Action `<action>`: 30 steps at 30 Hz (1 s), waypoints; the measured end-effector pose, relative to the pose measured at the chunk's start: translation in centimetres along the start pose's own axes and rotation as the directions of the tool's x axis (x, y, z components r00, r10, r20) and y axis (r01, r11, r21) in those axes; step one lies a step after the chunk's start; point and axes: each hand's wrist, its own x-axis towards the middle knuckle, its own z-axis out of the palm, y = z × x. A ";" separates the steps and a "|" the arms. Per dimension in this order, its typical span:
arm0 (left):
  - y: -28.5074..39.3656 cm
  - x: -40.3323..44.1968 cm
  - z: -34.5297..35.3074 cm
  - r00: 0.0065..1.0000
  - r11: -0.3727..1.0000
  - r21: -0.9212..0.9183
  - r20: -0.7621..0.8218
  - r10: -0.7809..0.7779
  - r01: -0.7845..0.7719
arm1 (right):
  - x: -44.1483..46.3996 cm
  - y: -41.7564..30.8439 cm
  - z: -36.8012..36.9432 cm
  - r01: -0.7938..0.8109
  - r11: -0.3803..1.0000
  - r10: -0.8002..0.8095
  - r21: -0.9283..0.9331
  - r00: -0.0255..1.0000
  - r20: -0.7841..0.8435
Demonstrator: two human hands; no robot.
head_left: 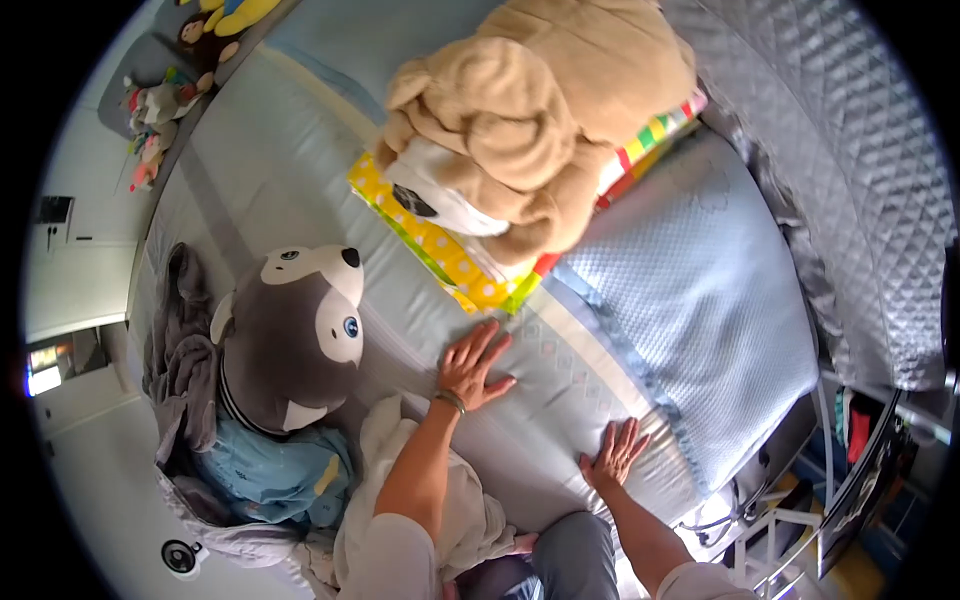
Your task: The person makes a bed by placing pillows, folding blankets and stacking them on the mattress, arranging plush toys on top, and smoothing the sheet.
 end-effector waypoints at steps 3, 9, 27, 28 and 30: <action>0.1 -0.2 0.2 0.999 1.000 0.007 -0.044 0.022 -0.022 | -0.5 0.3 0.3 -0.041 0.999 0.041 -0.012 0.998 0.037; 0.9 -0.1 -0.4 0.994 0.999 0.014 -0.095 0.048 -0.047 | -0.7 0.2 0.3 -0.048 0.999 0.048 -0.014 0.999 0.003; 13.7 -39.2 1.7 0.834 0.814 0.265 0.056 -0.549 0.517 | 0.6 -4.8 -1.1 0.001 0.969 0.068 0.247 0.960 -0.271; 13.6 -38.6 4.0 0.803 0.768 0.338 0.053 -0.593 0.545 | 1.6 -6.3 -1.3 -0.014 0.954 0.096 0.298 0.960 -0.262; 13.7 -36.3 4.0 0.696 0.701 0.262 0.125 -0.707 0.664 | 2.6 -6.6 0.5 -0.001 0.966 0.072 0.259 0.961 -0.265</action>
